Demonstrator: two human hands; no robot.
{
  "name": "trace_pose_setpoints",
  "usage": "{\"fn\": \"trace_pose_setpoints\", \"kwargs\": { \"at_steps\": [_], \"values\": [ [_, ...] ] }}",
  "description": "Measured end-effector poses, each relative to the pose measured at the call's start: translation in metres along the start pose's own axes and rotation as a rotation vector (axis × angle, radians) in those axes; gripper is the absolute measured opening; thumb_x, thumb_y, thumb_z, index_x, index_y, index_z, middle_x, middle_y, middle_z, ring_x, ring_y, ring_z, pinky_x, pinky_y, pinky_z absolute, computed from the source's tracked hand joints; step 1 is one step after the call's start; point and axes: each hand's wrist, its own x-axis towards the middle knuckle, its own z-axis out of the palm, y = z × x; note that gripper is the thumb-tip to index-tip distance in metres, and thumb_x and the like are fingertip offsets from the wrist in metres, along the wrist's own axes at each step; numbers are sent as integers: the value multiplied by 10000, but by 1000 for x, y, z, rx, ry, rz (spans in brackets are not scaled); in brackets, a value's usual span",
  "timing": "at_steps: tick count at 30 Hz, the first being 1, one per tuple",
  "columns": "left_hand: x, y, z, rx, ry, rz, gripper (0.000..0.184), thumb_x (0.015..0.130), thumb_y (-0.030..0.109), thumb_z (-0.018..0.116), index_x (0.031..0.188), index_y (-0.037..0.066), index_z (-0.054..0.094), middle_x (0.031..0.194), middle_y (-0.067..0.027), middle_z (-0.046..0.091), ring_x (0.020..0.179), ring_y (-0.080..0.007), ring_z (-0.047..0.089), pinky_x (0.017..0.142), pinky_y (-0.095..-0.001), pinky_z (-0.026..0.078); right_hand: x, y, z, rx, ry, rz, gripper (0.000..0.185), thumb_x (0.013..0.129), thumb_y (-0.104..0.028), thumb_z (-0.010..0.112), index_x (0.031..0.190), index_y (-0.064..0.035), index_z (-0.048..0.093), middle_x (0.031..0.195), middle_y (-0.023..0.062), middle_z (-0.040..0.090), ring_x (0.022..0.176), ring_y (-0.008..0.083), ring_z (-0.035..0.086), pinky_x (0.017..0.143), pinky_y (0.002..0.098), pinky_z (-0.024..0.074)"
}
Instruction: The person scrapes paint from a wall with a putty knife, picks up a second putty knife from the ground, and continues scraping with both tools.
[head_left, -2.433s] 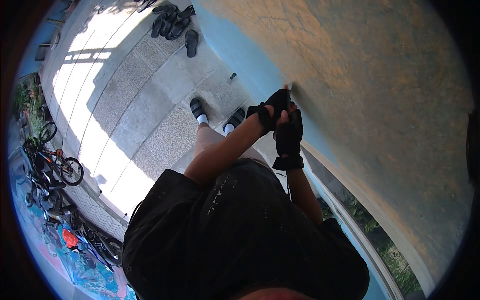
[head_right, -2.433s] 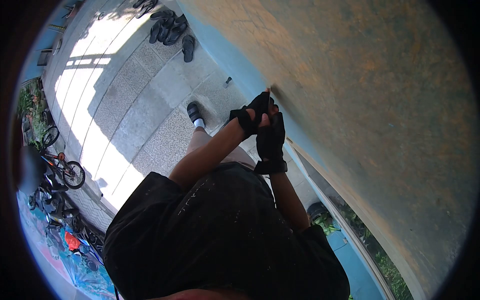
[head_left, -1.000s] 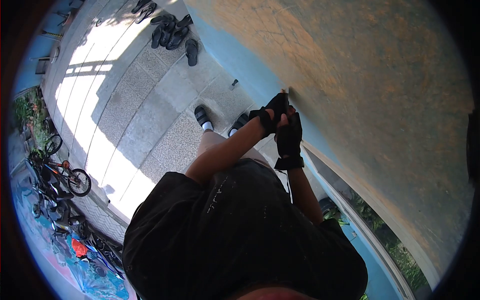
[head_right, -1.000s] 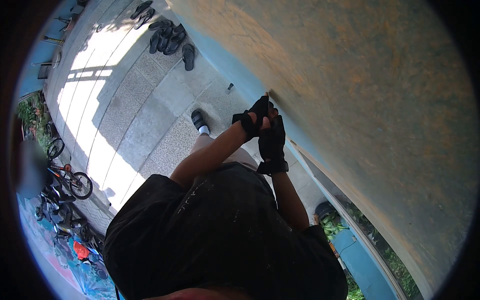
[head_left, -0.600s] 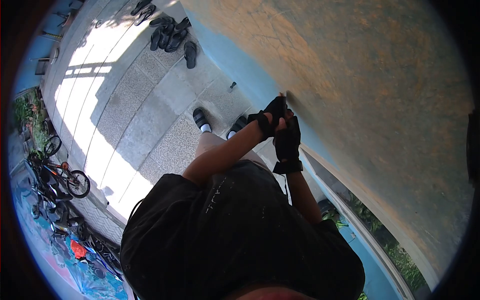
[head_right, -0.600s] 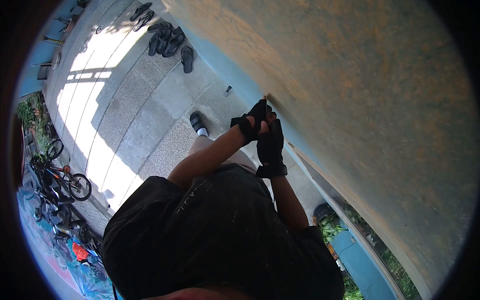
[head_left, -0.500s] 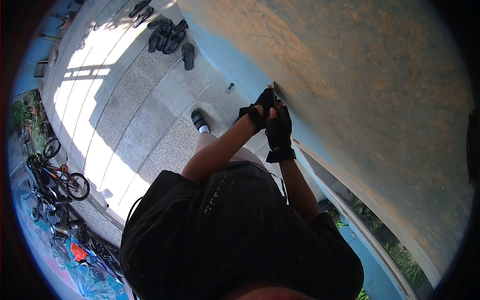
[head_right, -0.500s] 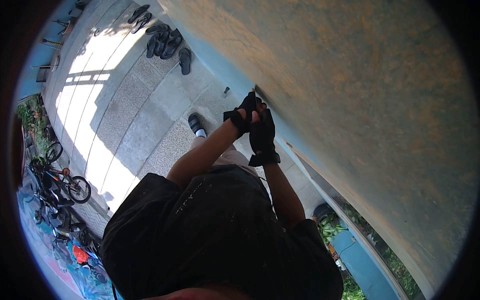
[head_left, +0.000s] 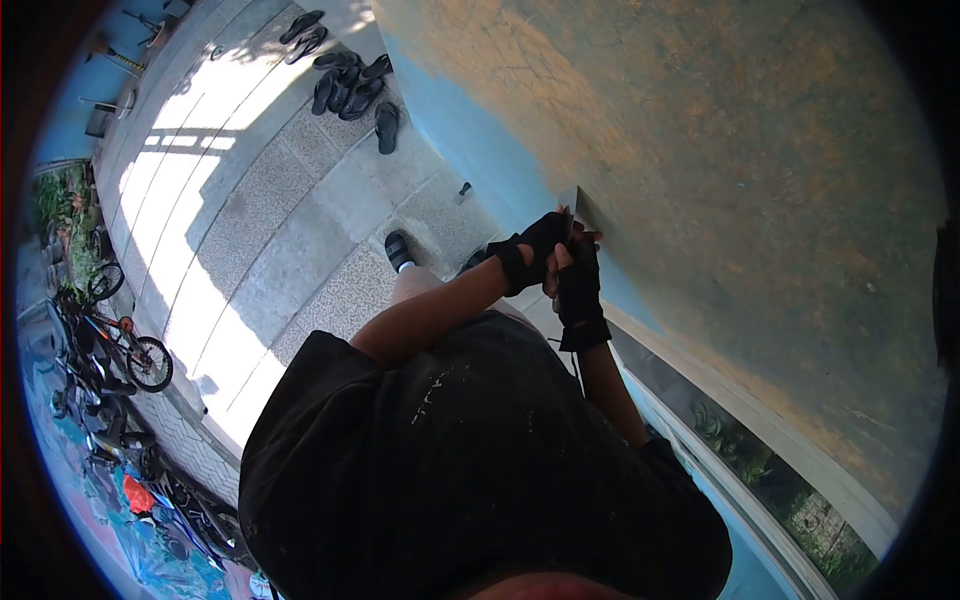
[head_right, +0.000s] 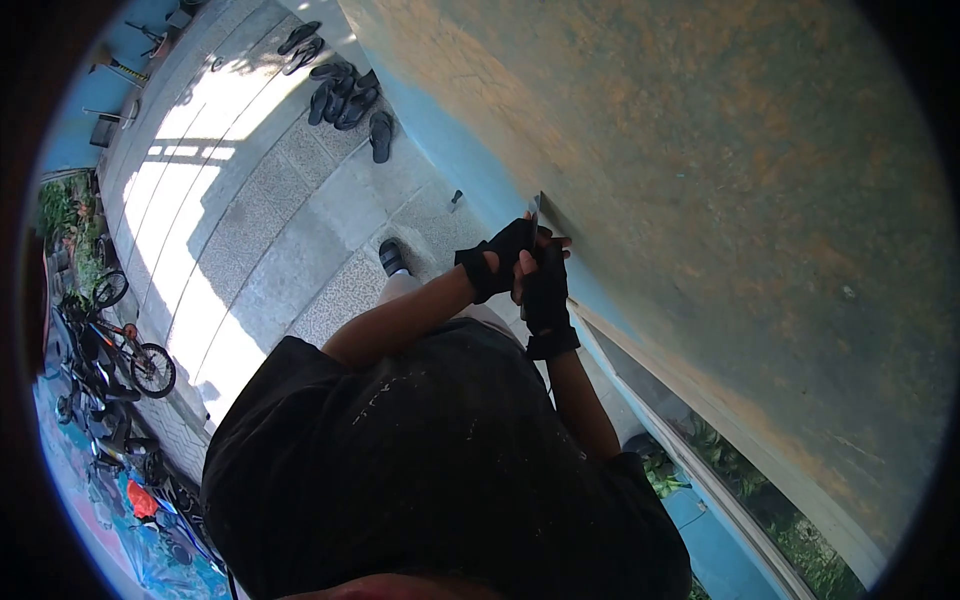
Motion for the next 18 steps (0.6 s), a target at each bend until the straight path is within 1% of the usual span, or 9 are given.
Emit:
{"fn": "trace_pose_setpoints", "kwargs": {
  "at_steps": [1, 3, 7, 9, 10, 12, 15, 16, 18],
  "values": [
    [1, 5, 0, 8, 0, 20, 604, 981, 551, 355, 1181, 3, 512, 1234, -136, 575, 1020, -265, 584, 903, -397, 485, 1, -4, 0, 30, -91, 5, 396, 997, -252, 463, 1341, -82, 366, 637, 9, 485, 407, 100, 435, 360, 244, 351],
    [3, 19, -2, 5, 11, -289, 583, 1018, 501, 236, 1261, 50, 515, 1097, -61, 599, 1022, -211, 557, 925, -323, 426, -2, -23, 6, 7, -133, 12, 409, 999, -262, 453, 1355, -86, 356, 640, 12, 485, 410, 100, 435, 361, 247, 353],
    [-4, 15, 2, 21, 30, -112, 593, 991, 557, 265, 1186, 74, 548, 1025, -74, 619, 976, -220, 570, 873, -343, 453, -8, -33, 10, -1, -65, 126, 447, 1001, -290, 446, 1401, -100, 382, 646, -28, 474, 410, 57, 379, 359, 220, 324],
    [21, 8, -19, 236, 31, 70, 571, 970, 558, 382, 1038, 24, 573, 1101, -100, 611, 925, -248, 608, 819, -409, 510, -3, -26, 11, 4, -41, 99, 441, 1002, -303, 443, 1396, -112, 390, 646, -34, 473, 407, 54, 375, 352, 221, 316],
    [25, 11, -21, 237, 28, 66, 571, 970, 558, 382, 1038, 24, 573, 1101, -100, 611, 925, -248, 608, 819, -409, 510, -2, -22, 12, 12, -9, 82, 436, 1004, -316, 439, 1392, -124, 398, 646, -40, 472, 404, 51, 371, 344, 222, 309],
    [9, 23, 6, 200, 271, -164, 541, 968, 556, 377, 985, 57, 584, 990, -80, 624, 864, -227, 607, 738, -391, 511, -9, -24, 20, 32, 7, 89, 414, 1004, -321, 437, 1371, -128, 425, 658, -38, 483, 431, 42, 390, 366, 209, 316],
    [14, 28, 4, 205, 304, -218, 536, 962, 568, 355, 964, 86, 590, 913, -68, 621, 824, -215, 592, 697, -377, 492, 1, -10, 24, 35, 49, 4, 379, 1008, -325, 426, 1327, -129, 481, 704, -32, 513, 500, 39, 435, 433, 202, 349],
    [21, 9, -52, 217, 295, -240, 536, 962, 568, 355, 964, 86, 590, 913, -68, 621, 824, -215, 592, 697, -377, 492, 6, -4, 25, 16, 65, -61, 367, 1010, -324, 419, 1305, -125, 510, 738, -28, 532, 542, 44, 461, 477, 207, 375],
    [94, 18, -156, 1382, -427, 647, 534, 963, 580, 319, 926, 118, 584, 859, -63, 606, 806, -216, 578, 707, -369, 475, 32, -2, 34, -218, 98, -128, 370, 1010, -306, 423, 1311, -110, 515, 781, -17, 540, 598, 61, 487, 535, 228, 399]
  ]
}}
